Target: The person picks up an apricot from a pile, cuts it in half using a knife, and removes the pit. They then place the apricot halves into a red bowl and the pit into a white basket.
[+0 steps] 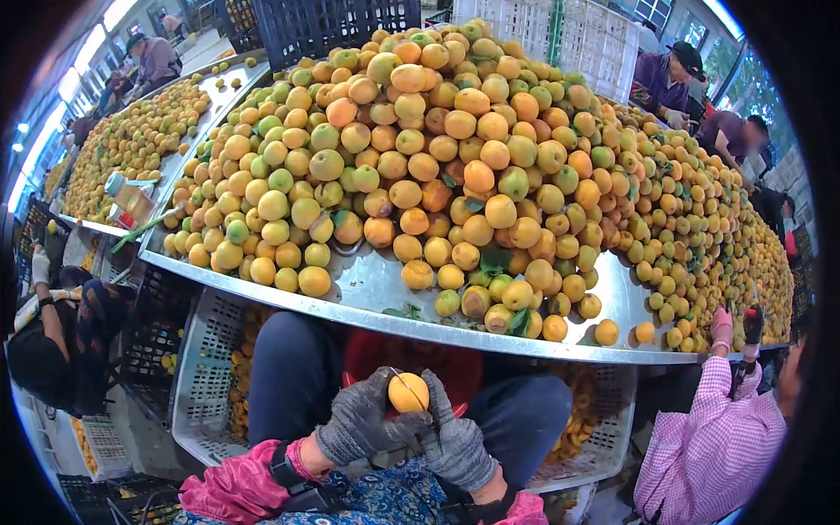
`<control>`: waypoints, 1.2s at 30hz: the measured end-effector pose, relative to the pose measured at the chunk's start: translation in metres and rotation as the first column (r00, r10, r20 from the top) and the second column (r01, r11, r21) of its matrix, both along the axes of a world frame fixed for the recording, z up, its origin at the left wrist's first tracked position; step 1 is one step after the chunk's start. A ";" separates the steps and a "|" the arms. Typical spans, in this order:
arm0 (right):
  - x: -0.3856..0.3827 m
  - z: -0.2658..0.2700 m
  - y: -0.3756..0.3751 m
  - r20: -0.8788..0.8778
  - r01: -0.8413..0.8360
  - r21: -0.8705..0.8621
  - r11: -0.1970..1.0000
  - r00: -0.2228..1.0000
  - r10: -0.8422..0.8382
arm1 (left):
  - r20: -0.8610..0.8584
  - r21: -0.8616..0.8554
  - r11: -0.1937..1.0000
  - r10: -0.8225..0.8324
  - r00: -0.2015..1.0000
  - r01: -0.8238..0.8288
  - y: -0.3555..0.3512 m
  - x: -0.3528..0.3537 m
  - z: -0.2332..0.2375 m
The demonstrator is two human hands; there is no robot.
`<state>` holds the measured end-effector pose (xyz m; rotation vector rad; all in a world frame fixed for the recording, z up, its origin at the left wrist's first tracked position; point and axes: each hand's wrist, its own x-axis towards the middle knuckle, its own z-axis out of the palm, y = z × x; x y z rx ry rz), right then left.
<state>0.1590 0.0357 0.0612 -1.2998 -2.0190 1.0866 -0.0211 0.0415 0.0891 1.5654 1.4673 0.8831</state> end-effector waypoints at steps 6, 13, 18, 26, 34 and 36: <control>-0.001 0.004 0.009 -0.084 -0.075 -0.134 0.988 0.994 0.064 | -0.229 -0.133 0.990 -0.084 0.970 0.054 0.009 -0.006 -0.009; 0.008 -0.002 0.015 -0.220 -0.115 -0.362 0.925 0.975 0.035 | 0.126 -0.230 0.891 -0.371 0.920 0.391 -0.002 -0.024 -0.034; 0.003 0.029 0.016 -0.328 -0.011 -0.749 0.663 0.875 -0.356 | 0.707 -0.262 0.917 -0.030 0.707 0.301 -0.010 -0.026 -0.056; -0.012 0.041 0.000 -0.184 -0.182 -0.183 0.966 0.972 0.148 | 0.776 -0.551 0.698 0.630 -0.026 0.456 -0.036 -0.021 -0.043; -0.044 0.049 0.022 -0.690 0.402 -0.419 0.814 0.441 -0.574 | 0.765 -0.434 0.772 0.043 0.643 0.464 -0.048 -0.003 -0.048; -0.052 0.040 0.024 -0.677 0.335 -0.451 0.827 0.476 -0.562 | 0.708 -0.372 0.839 -0.020 0.706 0.398 -0.057 0.005 -0.059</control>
